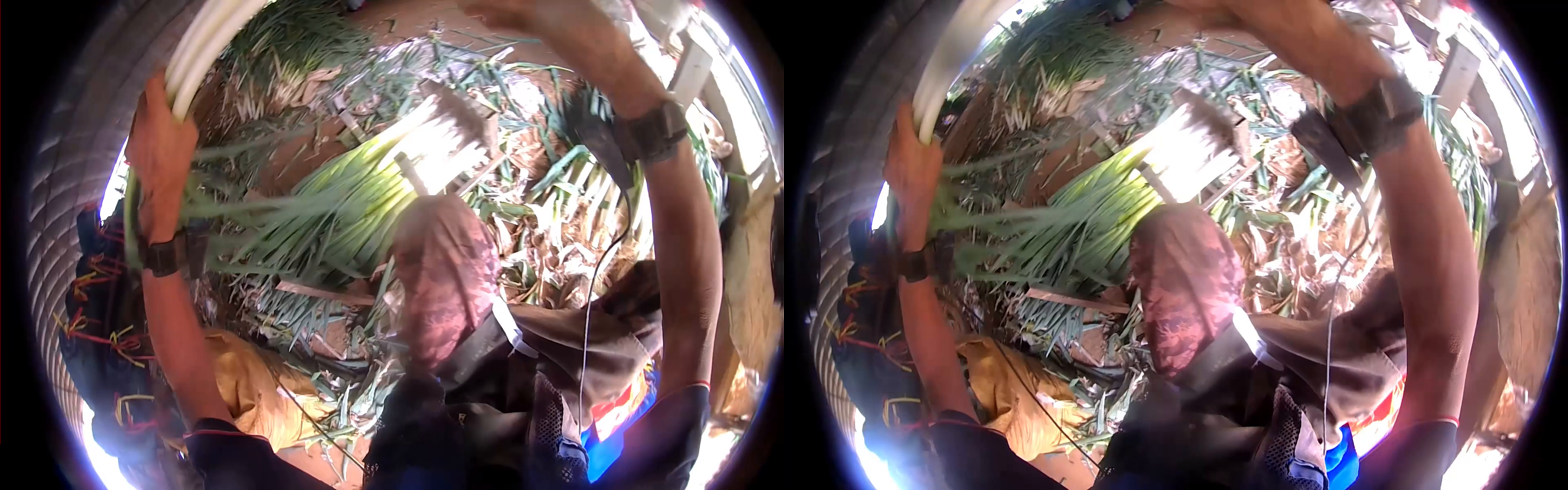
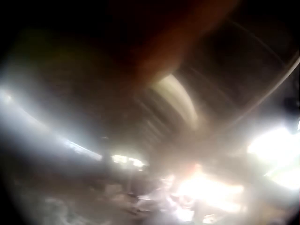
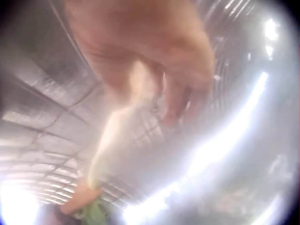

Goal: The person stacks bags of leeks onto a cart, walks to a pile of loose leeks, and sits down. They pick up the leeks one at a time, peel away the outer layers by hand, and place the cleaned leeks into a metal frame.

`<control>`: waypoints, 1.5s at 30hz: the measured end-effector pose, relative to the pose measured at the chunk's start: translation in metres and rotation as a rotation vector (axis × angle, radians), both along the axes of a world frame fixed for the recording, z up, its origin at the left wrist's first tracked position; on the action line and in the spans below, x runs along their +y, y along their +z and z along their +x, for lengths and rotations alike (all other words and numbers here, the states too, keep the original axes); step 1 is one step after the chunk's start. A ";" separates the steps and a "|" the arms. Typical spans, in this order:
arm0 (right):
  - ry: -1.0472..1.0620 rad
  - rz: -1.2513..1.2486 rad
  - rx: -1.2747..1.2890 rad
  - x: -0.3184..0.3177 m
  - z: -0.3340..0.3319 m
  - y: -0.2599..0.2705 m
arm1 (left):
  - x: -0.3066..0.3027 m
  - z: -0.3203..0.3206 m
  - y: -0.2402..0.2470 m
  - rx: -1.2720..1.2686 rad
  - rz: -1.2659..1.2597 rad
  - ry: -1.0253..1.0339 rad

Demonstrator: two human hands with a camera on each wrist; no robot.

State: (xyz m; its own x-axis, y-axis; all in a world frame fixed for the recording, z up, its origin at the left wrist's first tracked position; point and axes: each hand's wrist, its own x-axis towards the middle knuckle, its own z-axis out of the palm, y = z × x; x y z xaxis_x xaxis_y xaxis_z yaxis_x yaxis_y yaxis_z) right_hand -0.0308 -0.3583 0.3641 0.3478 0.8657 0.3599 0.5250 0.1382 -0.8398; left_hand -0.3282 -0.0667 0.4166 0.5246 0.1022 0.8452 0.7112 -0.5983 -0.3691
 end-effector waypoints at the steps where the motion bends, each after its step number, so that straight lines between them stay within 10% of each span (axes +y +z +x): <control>1: 0.106 0.170 0.007 0.011 0.048 -0.046 | 0.025 -0.022 -0.004 0.090 0.115 0.125; 6: 0.390 0.248 0.400 -0.014 0.128 -0.244 | 0.113 -0.096 -0.054 0.323 -0.041 0.353; 8: 0.143 0.045 0.737 -0.014 0.131 -0.311 | 0.128 -0.093 -0.099 0.430 -0.182 0.377; 10: -0.131 -0.206 0.422 0.002 0.094 -0.337 | 0.149 -0.075 -0.159 0.481 -0.313 0.235; 13: -0.029 -0.164 0.703 0.021 0.084 -0.409 | 0.130 0.003 -0.222 0.622 -0.758 0.310; 22: -0.182 -0.432 0.265 0.126 0.038 -0.387 | 0.133 0.175 -0.355 0.721 -1.061 0.043; 30: -0.212 -0.397 -0.367 0.276 0.044 -0.372 | 0.130 0.180 -0.399 0.639 -0.862 0.118; 32: -0.230 -0.608 -0.374 0.297 0.037 -0.354 | 0.133 0.173 -0.403 0.591 -0.813 0.027; 34: -0.303 -0.316 -0.410 0.313 0.038 -0.411 | 0.135 0.162 -0.407 0.523 -0.804 -0.068; 38: -0.313 -0.302 -0.233 0.303 0.043 -0.412 | 0.128 0.159 -0.381 0.575 -1.280 -0.303; 45: -0.288 -0.281 -0.172 0.311 0.047 -0.413 | 0.129 0.157 -0.390 0.963 -0.825 -0.374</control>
State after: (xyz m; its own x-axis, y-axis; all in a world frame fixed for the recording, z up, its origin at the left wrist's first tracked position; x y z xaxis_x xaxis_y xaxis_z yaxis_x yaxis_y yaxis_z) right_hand 0.0160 -0.0471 -0.0489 0.5451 0.8146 0.1980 0.6443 -0.2559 -0.7207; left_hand -0.1713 0.0622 0.0263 0.9853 0.1220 -0.1196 0.1148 -0.9912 -0.0658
